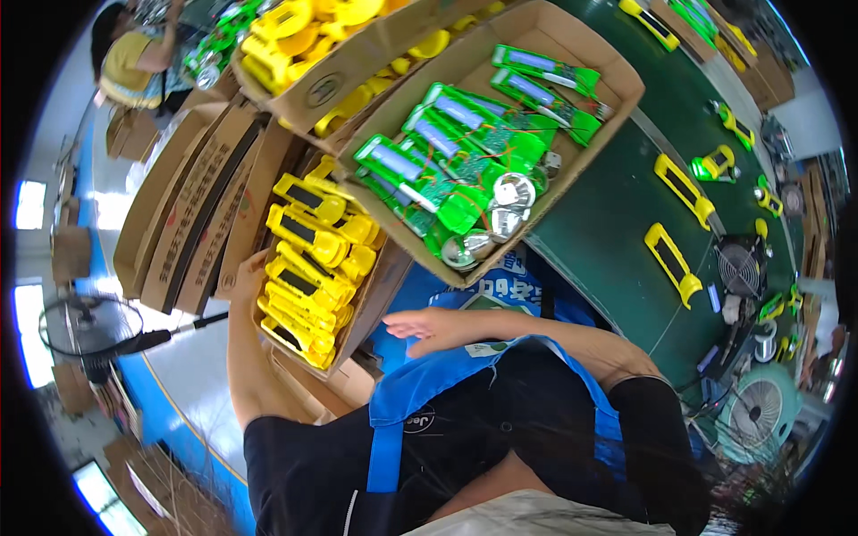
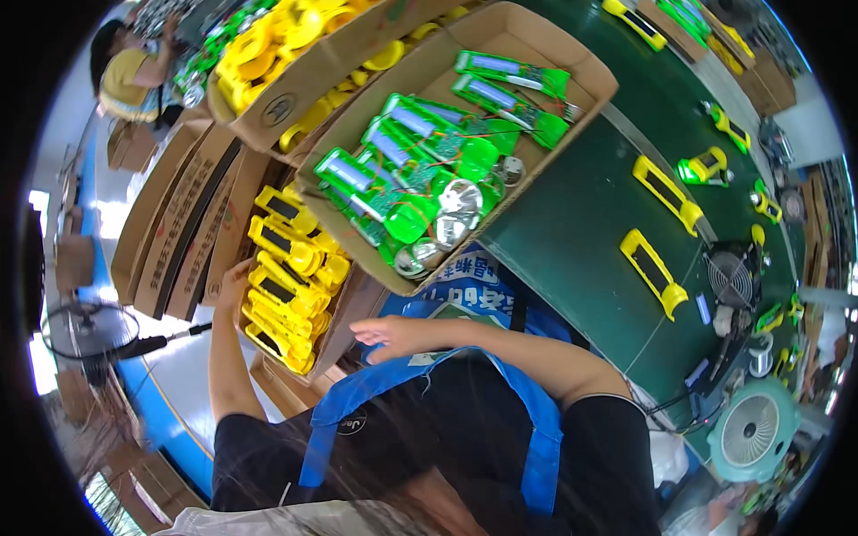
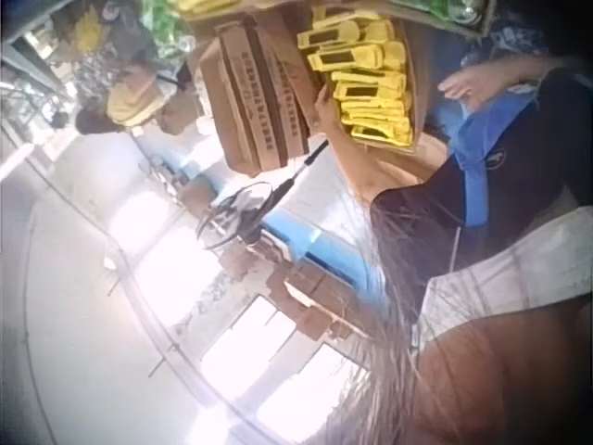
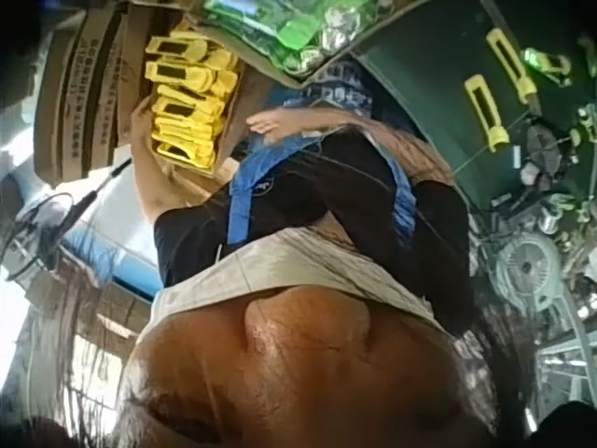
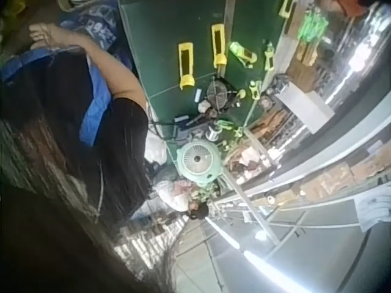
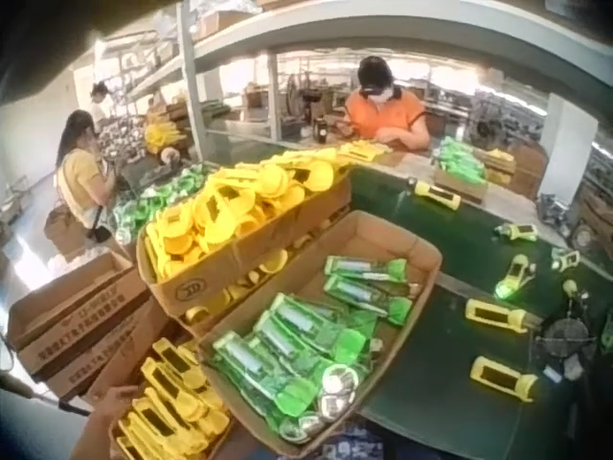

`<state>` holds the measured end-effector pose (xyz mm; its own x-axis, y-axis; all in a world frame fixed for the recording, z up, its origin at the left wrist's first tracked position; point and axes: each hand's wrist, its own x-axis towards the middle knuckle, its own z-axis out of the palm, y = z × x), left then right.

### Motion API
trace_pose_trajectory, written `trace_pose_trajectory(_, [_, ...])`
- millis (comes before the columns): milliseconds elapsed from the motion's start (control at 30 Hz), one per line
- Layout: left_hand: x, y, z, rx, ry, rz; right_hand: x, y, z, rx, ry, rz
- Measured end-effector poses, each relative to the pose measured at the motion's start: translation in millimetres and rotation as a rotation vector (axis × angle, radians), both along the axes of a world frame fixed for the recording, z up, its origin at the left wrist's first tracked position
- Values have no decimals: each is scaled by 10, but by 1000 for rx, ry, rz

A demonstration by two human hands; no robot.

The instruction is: Soldering internal wiring and components onto circuit boards for handheld flashlights on an assembly line.

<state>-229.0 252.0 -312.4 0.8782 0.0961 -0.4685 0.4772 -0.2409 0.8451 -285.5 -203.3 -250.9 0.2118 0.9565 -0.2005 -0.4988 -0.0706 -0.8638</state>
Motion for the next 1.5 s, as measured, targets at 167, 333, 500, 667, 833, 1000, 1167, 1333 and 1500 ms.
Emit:
trace_pose_trajectory(167, [320, -972, 1232, 805, -800, -63, -135, -1180, 687, 67, 115, -419])
trace_pose_trajectory(333, [540, -2907, 2813, 721, -1337, -572, -555, -1951, 1195, 114, 132, -1446])
trace_pose_trajectory(500, [985, -4605, 3138, 598, -1571, -1127, -1158, -2944, 1073, 574, 70, -2425])
trace_pose_trajectory(667, [1425, -4912, 3139, 412, -1287, -926, -2026, -3887, 726, 777, -59, -2370])
trace_pose_trajectory(833, [1416, -4356, 3173, 786, -932, -1049, -1926, -4153, 653, 1193, -64, -2379])
trace_pose_trajectory(1000, [1178, -4183, 3151, 904, -773, -975, -1734, -4553, 552, 1104, -94, -2318])
trace_pose_trajectory(1167, [1453, -3984, 2727, 1210, -845, -1078, -1803, -4313, 540, 626, -447, -2465])
trace_pose_trajectory(1333, [1697, -4157, 2404, 948, -857, -1332, -1840, -3524, 1244, 483, -599, -2558])
trace_pose_trajectory(1500, [1892, -3959, 2398, 595, -722, -1331, -1356, -3491, 797, 358, -573, -2481])
